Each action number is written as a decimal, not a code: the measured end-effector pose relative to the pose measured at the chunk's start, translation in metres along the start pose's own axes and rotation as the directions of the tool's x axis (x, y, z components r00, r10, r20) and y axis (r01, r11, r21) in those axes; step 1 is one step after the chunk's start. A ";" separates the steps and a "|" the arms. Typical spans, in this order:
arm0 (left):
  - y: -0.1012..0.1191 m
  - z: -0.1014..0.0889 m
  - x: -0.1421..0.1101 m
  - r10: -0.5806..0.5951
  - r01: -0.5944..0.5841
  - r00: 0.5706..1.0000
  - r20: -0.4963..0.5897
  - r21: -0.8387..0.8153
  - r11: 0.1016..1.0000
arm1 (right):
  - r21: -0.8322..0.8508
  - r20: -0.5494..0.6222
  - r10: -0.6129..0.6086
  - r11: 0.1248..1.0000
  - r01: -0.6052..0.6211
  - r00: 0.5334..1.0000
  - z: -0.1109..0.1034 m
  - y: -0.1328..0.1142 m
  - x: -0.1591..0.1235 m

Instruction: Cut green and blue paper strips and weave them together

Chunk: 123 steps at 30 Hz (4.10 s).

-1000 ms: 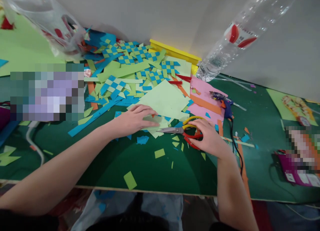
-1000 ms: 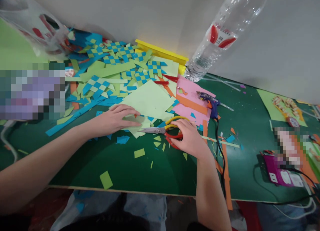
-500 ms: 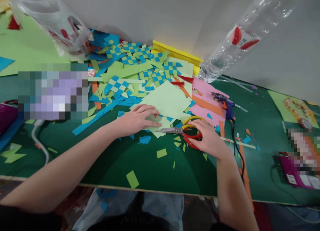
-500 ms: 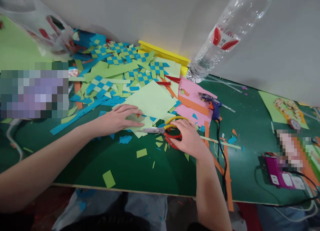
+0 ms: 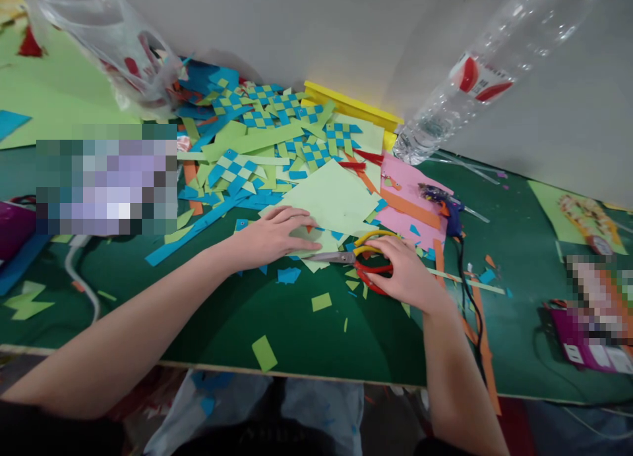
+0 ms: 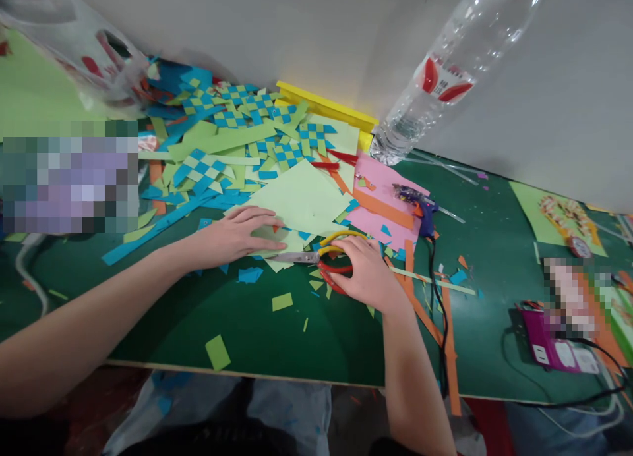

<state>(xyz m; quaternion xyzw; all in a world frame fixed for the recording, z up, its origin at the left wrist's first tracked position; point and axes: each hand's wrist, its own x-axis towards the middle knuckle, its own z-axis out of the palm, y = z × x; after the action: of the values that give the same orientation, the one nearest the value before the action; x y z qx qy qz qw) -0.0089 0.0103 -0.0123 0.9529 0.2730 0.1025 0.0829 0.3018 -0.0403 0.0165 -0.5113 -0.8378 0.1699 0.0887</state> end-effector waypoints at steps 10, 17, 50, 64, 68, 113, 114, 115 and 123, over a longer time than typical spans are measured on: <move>0.009 0.001 0.005 -0.021 0.022 1.000 -0.014 0.068 0.997 | 0.012 -0.017 -0.015 1.000 0.015 1.000 -0.004 0.003 -0.004; 0.022 -0.003 0.010 -0.049 0.050 0.983 -0.178 0.000 0.999 | 0.028 -0.032 0.000 1.000 0.000 0.999 -0.007 0.011 -0.008; 0.006 -0.003 0.005 0.065 -0.065 0.998 0.023 0.033 0.997 | 0.020 -0.040 -0.001 1.000 0.001 0.999 -0.005 0.012 -0.006; 0.005 -0.002 0.004 0.067 -0.068 0.997 0.036 0.040 0.997 | 0.037 -0.013 -0.003 0.999 0.003 1.000 -0.008 0.011 -0.005; 0.005 -0.003 0.004 0.056 -0.058 0.998 0.031 0.047 0.997 | 0.016 -0.013 -0.007 1.000 0.007 1.000 -0.005 0.006 -0.002; -0.009 -0.004 -0.001 0.097 -0.102 0.992 -0.081 -0.059 0.993 | 0.000 -0.027 0.033 0.999 -0.033 0.999 -0.006 0.007 -0.007; -0.007 -0.004 0.000 0.102 -0.106 0.991 -0.091 -0.039 0.994 | 0.003 -0.029 0.035 0.999 -0.035 0.999 -0.006 0.008 -0.007; -0.005 -0.003 0.001 0.104 -0.106 0.990 -0.097 -0.018 0.994 | 0.005 -0.029 0.035 0.999 -0.035 0.999 -0.006 0.008 -0.007; 0.004 -0.002 0.005 0.097 -0.094 0.994 -0.057 0.055 0.994 | 0.007 -0.034 0.004 1.000 -0.004 0.999 -0.005 0.009 -0.006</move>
<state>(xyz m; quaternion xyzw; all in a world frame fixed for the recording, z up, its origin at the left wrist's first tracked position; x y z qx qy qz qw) -0.0033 0.0099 -0.0083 0.9632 0.2321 0.1277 0.0450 0.3133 -0.0407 0.0175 -0.5154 -0.8346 0.1644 0.1042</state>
